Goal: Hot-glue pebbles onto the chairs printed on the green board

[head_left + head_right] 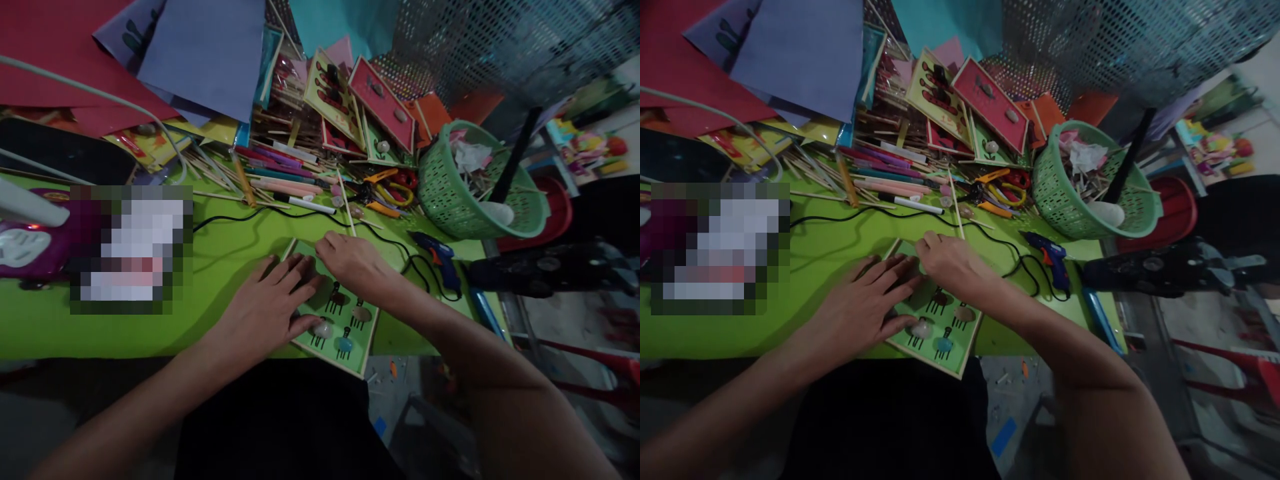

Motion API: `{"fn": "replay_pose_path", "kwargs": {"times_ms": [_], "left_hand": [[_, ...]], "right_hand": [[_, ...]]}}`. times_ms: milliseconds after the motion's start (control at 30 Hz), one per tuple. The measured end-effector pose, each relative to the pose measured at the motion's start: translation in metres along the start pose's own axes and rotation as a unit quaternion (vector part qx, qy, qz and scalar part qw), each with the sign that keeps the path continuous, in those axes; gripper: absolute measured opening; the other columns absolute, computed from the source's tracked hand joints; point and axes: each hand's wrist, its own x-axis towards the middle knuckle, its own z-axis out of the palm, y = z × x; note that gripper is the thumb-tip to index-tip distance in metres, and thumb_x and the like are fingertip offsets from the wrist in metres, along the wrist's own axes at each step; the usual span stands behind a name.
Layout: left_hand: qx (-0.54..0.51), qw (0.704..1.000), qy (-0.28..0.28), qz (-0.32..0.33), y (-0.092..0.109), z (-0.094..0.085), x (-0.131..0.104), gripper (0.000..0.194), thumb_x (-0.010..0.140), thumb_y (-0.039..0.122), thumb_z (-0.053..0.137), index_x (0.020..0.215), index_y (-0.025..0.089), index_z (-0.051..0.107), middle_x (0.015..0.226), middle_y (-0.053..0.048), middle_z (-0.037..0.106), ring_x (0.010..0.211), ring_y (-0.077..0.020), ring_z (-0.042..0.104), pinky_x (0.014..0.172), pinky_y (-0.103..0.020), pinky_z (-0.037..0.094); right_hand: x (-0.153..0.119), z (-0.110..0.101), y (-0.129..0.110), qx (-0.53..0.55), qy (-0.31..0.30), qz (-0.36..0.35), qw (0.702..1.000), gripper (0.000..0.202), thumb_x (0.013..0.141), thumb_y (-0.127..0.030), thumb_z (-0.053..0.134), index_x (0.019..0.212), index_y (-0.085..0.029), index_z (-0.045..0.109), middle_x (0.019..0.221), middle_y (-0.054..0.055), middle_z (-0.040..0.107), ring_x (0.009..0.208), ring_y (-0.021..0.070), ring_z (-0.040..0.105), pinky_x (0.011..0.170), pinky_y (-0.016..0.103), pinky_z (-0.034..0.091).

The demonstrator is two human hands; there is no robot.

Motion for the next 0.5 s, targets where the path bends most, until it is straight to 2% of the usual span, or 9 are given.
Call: {"fn": "replay_pose_path", "kwargs": {"times_ms": [100,200,367,500], "left_hand": [[0.001,1.000,0.005,-0.002,0.001,0.000,0.000,0.052,0.101,0.055,0.050,0.145,0.027,0.055,0.153,-0.010,0.053,0.146,-0.0300,0.043,0.118,-0.053,0.033],[0.003,1.000,0.005,-0.002,0.001,0.000,0.000,0.051,0.101,0.055,0.051,0.143,0.027,0.056,0.155,-0.009,0.052,0.146,-0.0296,0.042,0.118,-0.053,0.033],[0.000,1.000,0.001,-0.001,0.001,0.000,0.000,0.050,0.101,0.053,0.051,0.144,0.028,0.055,0.156,-0.009,0.050,0.146,-0.0301,0.042,0.118,-0.053,0.033],[-0.003,1.000,-0.001,-0.002,0.001,-0.001,0.000,0.049,0.101,0.052,0.051,0.144,0.028,0.055,0.155,-0.009,0.051,0.145,-0.0300,0.043,0.119,-0.054,0.031]], "right_hand": [[0.001,0.008,0.003,-0.014,0.009,-0.020,1.000,0.026,0.098,-0.008,0.040,0.106,-0.013,0.065,0.094,0.014,0.066,0.077,0.0221,0.059,0.060,0.034,0.030],[0.004,0.012,0.008,-0.005,0.013,-0.002,1.000,0.027,0.101,-0.015,0.038,0.107,-0.013,0.064,0.097,0.014,0.066,0.074,0.0211,0.057,0.057,0.035,0.026],[0.008,0.006,0.011,0.046,-0.003,0.049,0.998,0.030,0.105,-0.026,0.036,0.111,-0.013,0.062,0.105,0.014,0.065,0.074,0.0197,0.056,0.059,0.034,0.028],[0.010,0.002,0.013,0.079,-0.001,0.055,0.995,0.026,0.105,-0.026,0.040,0.110,-0.013,0.061,0.105,0.014,0.065,0.080,0.0207,0.058,0.063,0.033,0.032]]}}
